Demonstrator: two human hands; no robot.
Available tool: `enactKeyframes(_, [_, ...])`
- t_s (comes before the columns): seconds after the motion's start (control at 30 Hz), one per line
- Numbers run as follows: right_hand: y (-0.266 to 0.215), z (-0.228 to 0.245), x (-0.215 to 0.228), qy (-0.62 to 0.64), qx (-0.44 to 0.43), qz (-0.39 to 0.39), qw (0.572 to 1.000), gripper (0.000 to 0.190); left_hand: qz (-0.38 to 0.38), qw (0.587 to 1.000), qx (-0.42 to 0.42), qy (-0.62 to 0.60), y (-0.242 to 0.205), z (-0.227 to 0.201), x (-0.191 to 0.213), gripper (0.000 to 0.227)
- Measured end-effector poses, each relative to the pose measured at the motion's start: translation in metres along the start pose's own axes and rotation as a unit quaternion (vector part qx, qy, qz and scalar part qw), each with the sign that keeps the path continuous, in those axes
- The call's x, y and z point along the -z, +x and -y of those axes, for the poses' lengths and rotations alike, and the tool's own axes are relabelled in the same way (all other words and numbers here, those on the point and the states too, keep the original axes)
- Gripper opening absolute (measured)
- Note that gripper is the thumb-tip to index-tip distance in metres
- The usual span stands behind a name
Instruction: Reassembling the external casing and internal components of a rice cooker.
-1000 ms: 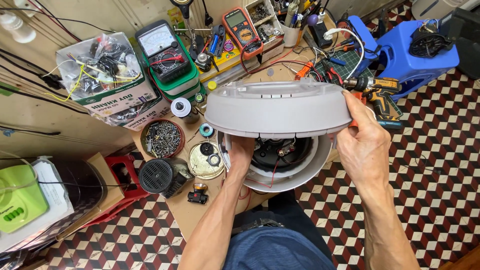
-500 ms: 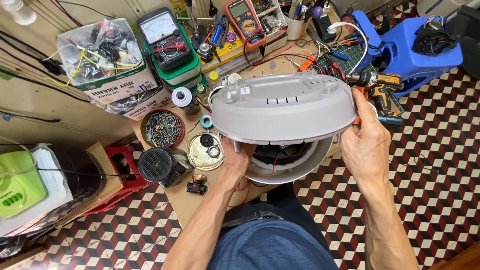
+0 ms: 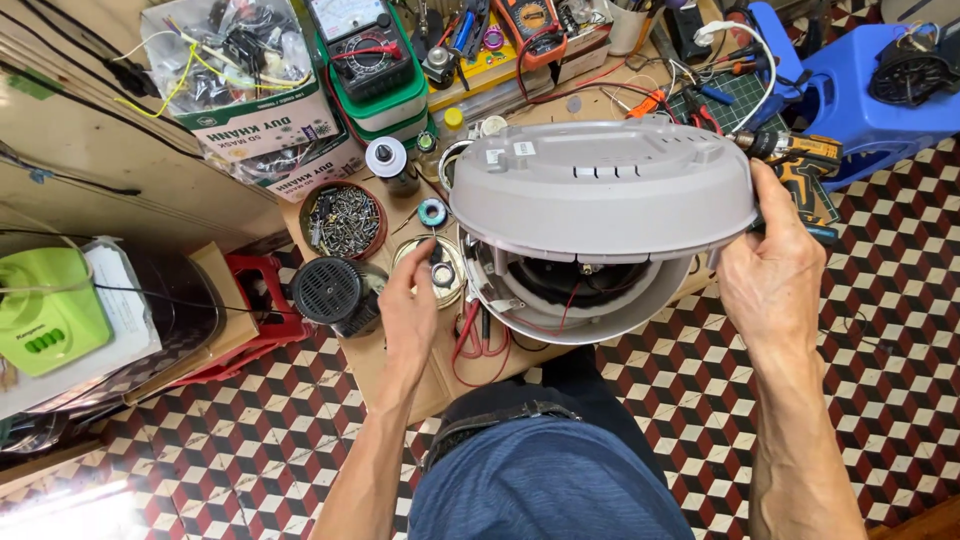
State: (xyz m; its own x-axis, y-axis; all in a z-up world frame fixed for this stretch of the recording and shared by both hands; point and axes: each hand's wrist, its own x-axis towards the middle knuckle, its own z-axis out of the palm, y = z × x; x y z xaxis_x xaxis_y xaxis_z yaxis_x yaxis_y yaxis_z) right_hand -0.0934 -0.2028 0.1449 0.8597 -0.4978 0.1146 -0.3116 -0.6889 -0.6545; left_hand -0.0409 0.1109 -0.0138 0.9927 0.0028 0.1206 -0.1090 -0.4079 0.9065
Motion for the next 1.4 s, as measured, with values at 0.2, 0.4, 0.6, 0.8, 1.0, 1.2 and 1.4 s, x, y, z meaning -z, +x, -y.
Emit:
enactKeyframes(0.2, [-0.001,0.0,0.001,0.006,0.022,-0.005,1.0,0.048,-0.067,0.939,0.189,-0.281,0.01,0.003,0.016,0.037])
enactKeyframes(0.4, [0.0,-0.005,0.001,0.016,0.011,0.008,1.0,0.051,-0.007,0.935,0.183,-0.303,0.026,-0.016,0.004,0.045])
enactKeyframes(0.6, [0.004,0.002,0.004,-0.022,0.009,0.017,1.0,0.048,0.065,0.936,0.193,-0.286,0.069,-0.059,-0.009,0.069])
enactKeyframes(0.8, [0.006,0.0,0.003,0.002,0.012,0.008,1.0,0.047,0.119,0.923,0.23,-0.286,0.091,-0.051,-0.019,0.085])
enactKeyframes(1.0, [0.008,0.001,0.002,0.004,0.021,0.009,1.0,0.045,0.144,0.886,0.279,-0.34,0.095,-0.052,-0.018,0.088])
enactKeyframes(1.2, [0.01,0.019,0.005,0.011,0.059,-0.005,0.998,0.042,0.151,0.886,0.262,-0.351,0.094,-0.05,-0.019,0.091])
enactKeyframes(1.4, [0.009,0.009,0.002,-0.022,0.008,0.018,1.0,0.045,0.158,0.894,0.253,-0.333,0.095,-0.054,-0.016,0.09])
